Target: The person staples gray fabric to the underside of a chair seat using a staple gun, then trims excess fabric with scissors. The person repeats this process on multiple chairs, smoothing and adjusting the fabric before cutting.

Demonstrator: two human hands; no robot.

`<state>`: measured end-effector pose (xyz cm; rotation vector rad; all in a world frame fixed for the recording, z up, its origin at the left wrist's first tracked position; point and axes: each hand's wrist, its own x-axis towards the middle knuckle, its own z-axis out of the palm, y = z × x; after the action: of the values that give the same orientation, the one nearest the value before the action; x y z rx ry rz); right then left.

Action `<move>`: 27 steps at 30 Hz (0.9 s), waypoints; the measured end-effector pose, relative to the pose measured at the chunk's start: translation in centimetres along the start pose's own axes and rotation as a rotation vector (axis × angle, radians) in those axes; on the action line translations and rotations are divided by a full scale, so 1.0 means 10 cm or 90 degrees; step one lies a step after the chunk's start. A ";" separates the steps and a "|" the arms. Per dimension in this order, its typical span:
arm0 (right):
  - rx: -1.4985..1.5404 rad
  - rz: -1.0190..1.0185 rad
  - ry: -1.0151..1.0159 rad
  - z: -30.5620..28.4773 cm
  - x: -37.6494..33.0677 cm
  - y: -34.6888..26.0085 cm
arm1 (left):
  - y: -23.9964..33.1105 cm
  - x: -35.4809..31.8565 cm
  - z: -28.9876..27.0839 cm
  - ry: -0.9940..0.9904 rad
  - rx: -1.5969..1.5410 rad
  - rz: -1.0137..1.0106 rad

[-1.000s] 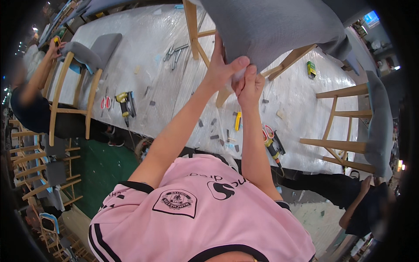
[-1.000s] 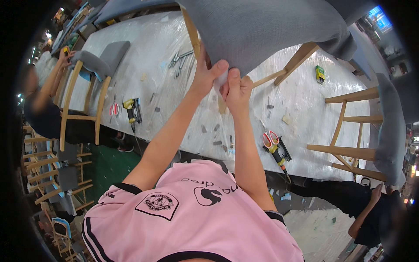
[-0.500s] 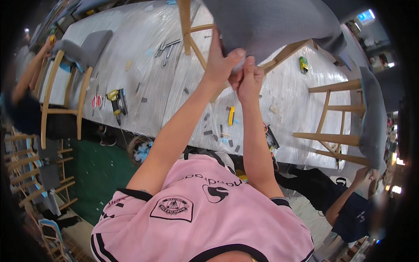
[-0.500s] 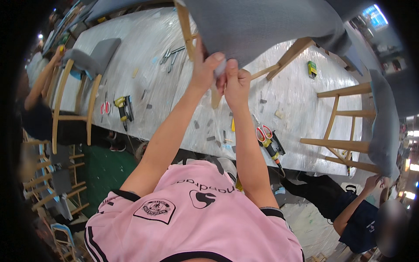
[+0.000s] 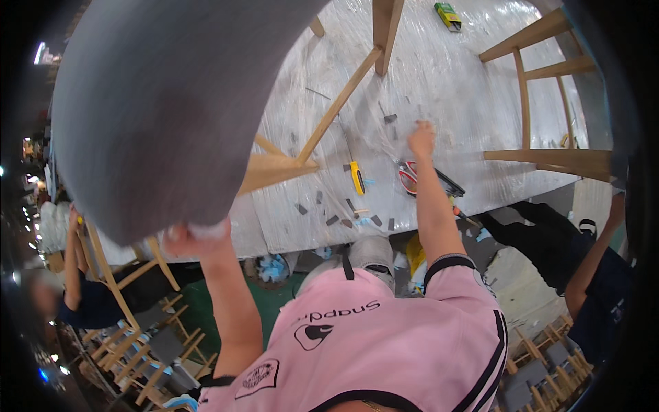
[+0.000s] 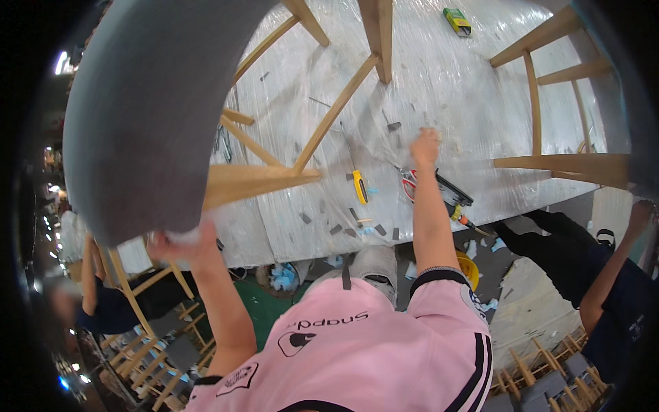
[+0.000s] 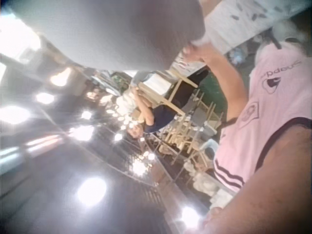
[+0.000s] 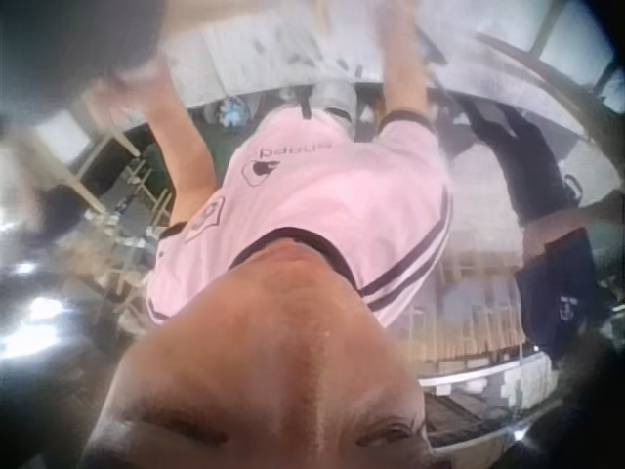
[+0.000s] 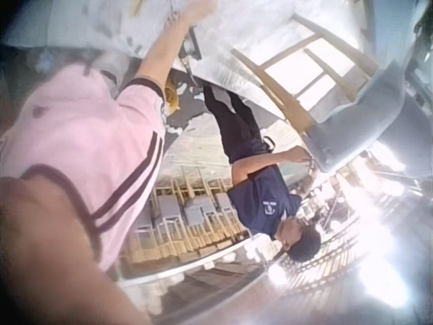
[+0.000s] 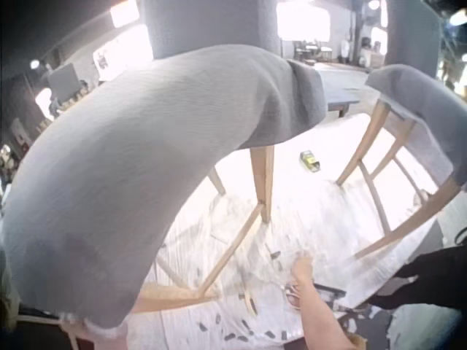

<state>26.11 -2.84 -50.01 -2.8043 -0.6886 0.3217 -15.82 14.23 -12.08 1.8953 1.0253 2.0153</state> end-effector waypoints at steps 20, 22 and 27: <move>0.888 -0.401 0.125 -3.43 -2.36 -2.29 | 0.51 0.28 0.39 -0.315 -0.605 -0.424; 0.844 -0.497 0.173 -3.66 -2.67 -2.55 | 0.52 0.32 0.38 -0.323 -0.630 -0.416; 0.630 -0.585 0.240 -3.88 -2.97 -2.89 | 0.48 0.31 0.42 -0.284 -0.660 -0.360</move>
<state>-1.53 1.11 -0.57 -1.3791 -1.1865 -0.0573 -10.91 13.92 -6.95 1.1872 0.2267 1.2734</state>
